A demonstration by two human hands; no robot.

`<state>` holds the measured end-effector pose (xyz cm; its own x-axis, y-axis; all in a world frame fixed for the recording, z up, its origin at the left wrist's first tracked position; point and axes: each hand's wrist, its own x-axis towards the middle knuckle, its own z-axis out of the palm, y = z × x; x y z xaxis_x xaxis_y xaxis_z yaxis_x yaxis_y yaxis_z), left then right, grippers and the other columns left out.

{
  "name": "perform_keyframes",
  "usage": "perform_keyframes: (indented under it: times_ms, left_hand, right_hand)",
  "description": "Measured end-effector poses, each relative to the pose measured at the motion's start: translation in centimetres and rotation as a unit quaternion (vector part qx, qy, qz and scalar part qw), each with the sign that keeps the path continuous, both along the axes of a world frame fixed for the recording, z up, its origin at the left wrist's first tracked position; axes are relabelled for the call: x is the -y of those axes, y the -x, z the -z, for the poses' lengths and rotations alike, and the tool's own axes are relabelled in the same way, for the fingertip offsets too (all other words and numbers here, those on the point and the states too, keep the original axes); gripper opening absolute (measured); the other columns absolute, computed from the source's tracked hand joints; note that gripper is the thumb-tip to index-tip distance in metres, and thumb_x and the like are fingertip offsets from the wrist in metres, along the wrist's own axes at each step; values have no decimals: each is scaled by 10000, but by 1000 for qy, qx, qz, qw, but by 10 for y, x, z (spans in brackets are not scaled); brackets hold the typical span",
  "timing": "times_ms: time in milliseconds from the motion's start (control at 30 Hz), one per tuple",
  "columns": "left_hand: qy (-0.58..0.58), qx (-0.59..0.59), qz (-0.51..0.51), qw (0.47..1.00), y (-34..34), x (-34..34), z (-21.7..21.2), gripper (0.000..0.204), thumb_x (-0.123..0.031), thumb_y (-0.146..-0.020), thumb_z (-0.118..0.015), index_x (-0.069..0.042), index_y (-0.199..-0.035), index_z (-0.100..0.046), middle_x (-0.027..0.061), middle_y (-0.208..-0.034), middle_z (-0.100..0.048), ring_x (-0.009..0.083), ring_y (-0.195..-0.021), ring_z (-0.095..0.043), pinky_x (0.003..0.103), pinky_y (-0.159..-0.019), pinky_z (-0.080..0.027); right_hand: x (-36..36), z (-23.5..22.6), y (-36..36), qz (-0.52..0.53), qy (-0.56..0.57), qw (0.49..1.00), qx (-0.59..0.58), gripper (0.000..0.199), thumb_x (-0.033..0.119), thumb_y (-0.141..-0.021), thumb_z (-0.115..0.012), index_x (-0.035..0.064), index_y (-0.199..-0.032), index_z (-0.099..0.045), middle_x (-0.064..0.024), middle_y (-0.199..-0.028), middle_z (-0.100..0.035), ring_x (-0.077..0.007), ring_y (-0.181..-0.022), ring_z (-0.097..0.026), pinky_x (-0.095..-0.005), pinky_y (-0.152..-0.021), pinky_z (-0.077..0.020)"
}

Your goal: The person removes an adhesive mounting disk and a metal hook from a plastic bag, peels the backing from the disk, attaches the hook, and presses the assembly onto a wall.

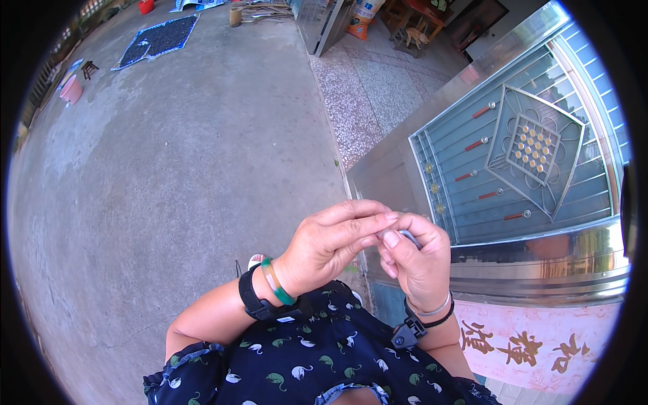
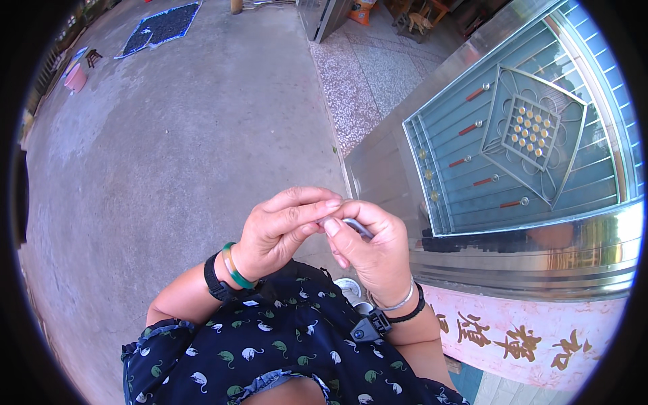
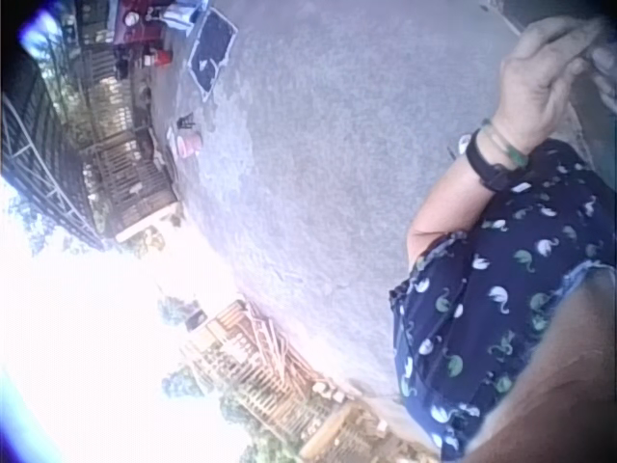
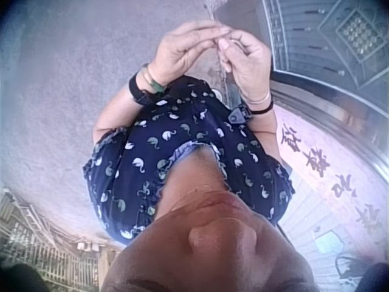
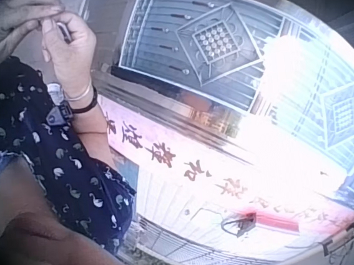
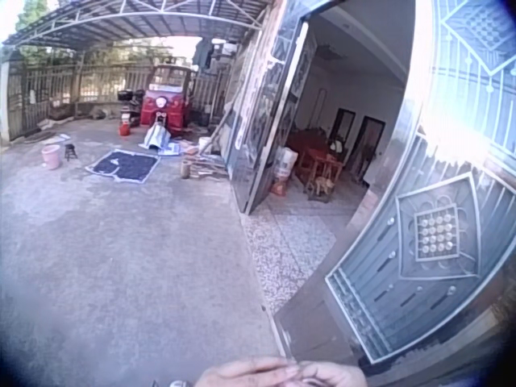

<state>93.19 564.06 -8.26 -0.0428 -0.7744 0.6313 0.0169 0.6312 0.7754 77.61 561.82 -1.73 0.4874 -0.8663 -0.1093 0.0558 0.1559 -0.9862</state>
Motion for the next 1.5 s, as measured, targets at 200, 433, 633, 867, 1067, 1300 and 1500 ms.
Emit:
perform_keyframes:
  times_ms: [200,433,633,867,1067,1300,1500]
  left_hand:
    - [-15,-34,22,999,-2,-1,0,296,-35,-879,-518,-42,-1170,-572,141,-1139,-545,221,-989,-581,283,-801,-527]
    - [7,-9,9,1000,-6,-1,1,294,-11,-864,-533,-35,-1153,-581,140,-1123,-553,225,-983,-586,278,-798,-522]
    - [24,9,-13,1000,-7,0,-1,292,-18,-854,-550,-39,-1143,-588,135,-1102,-568,230,-965,-595,278,-793,-520]
    - [27,3,-10,1000,-7,2,-1,291,-15,-852,-551,-41,-1139,-590,132,-1105,-569,230,-967,-596,280,-789,-523]
    - [21,-5,-9,1000,-7,2,-1,295,-15,-854,-546,-43,-1145,-588,133,-1116,-563,228,-968,-595,279,-792,-522]
    - [1,-9,-9,1000,-6,1,1,300,-20,-858,-542,-38,-1155,-582,134,-1119,-565,222,-962,-596,280,-802,-518]
    - [6,3,-28,1000,-6,2,-1,300,-15,-856,-543,-34,-1153,-581,140,-1117,-574,226,-961,-601,285,-792,-522]
  right_hand:
    - [1,1,-2,-4,-17,1000,8,119,75,-875,-574,-27,-932,-598,-18,-651,-535,-53,-521,-453,-172,-458,-353]
    - [1,-2,-1,-12,-49,999,11,115,68,-871,-578,-26,-934,-598,-17,-666,-533,-54,-524,-450,-173,-456,-358]
    - [2,-2,-3,-14,-60,998,20,115,65,-865,-585,-28,-930,-603,-20,-670,-535,-56,-525,-450,-173,-451,-360]
    - [3,-2,-4,-16,-66,997,29,130,77,-865,-591,-34,-930,-608,-24,-672,-539,-58,-524,-451,-171,-450,-359]
    - [3,0,-4,-13,-46,998,28,131,77,-865,-593,-32,-936,-606,-28,-687,-550,-57,-528,-456,-171,-451,-365]
    - [5,0,-5,-10,-52,998,26,129,82,-868,-590,-28,-935,-602,-25,-678,-550,-56,-522,-461,-173,-450,-371]
    - [4,0,-8,-3,-27,1000,14,118,84,-873,-584,-27,-913,-585,-17,-653,-532,-61,-511,-474,-181,-456,-385]
